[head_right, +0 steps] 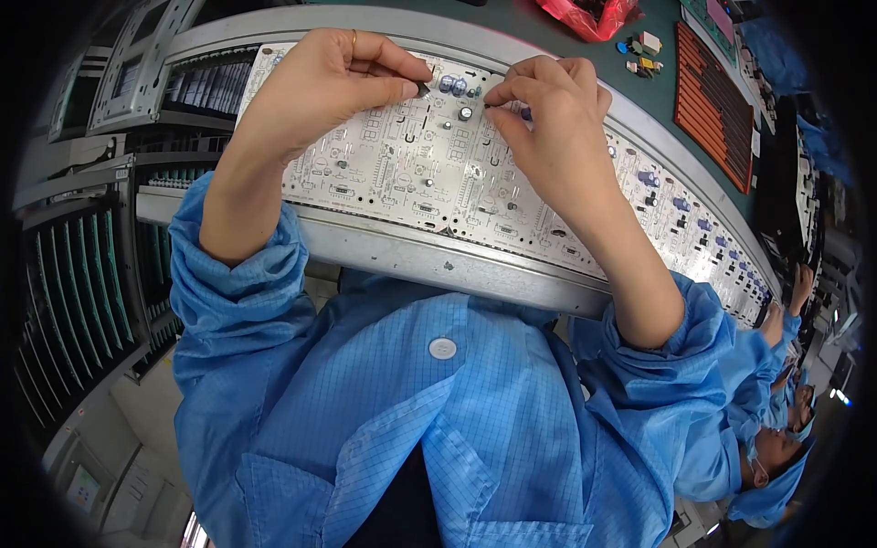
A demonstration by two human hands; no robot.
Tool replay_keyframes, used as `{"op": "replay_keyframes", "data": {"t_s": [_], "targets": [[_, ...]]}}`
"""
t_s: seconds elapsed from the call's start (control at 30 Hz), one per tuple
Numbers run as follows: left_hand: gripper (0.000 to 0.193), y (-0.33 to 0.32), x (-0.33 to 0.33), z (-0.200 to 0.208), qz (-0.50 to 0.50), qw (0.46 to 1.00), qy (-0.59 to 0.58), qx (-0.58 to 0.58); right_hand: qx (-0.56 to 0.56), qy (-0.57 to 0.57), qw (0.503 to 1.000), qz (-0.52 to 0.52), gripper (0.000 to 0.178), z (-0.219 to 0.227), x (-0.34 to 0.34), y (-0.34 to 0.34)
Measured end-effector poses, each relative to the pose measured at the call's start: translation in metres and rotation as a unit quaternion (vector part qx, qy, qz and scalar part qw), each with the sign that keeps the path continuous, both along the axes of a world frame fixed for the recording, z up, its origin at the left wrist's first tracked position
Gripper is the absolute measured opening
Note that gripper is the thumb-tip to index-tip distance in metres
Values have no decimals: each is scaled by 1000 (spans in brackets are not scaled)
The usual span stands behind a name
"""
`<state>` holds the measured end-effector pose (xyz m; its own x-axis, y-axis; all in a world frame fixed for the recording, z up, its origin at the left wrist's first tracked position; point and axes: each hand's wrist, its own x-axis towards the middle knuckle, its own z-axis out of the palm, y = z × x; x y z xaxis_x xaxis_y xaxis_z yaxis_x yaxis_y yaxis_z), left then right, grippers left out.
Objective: Assembling components onto printed circuit boards on an assembly line.
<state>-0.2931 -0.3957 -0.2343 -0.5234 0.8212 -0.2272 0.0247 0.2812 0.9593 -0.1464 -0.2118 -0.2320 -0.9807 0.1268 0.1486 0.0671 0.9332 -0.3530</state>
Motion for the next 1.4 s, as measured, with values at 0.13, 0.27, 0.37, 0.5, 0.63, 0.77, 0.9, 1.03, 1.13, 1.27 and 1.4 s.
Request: {"op": "replay_keyframes", "data": {"t_s": [0.13,0.27,0.37,0.5,0.63,0.77,0.9,1.03,1.13,1.27,1.4], "targets": [[21,-3,1,-1,15,1000,10,0,-4,7,1000,1,15,-4,-2,-2],[20,-3,-1,-4,17,1000,13,18,-8,7,1000,-2,14,-6,-4,-4],[19,-3,0,-7,20,1000,5,23,-15,4,1000,-1,14,-8,-5,-5],[17,-1,3,-11,52,997,37,44,-9,6,1000,-12,13,-9,-5,-7],[17,-2,4,-11,58,996,44,50,-17,2,1000,-21,12,-9,-6,-9],[17,-2,5,-9,56,996,51,46,-28,-3,999,-31,12,-9,-7,-11],[16,-4,5,-10,56,996,41,48,-21,-1,999,-39,13,-8,-7,-12],[16,-4,5,-5,20,999,40,-2,-22,-15,999,-43,13,-7,-6,-11],[16,-5,8,-9,55,996,47,47,-5,0,1000,-16,14,-7,-6,-10],[18,-6,7,-3,23,998,51,-8,0,3,1000,-11,14,-8,-7,-9],[17,-6,8,-5,26,999,42,-14,13,24,1000,1,8,-8,-8,-10]]}}
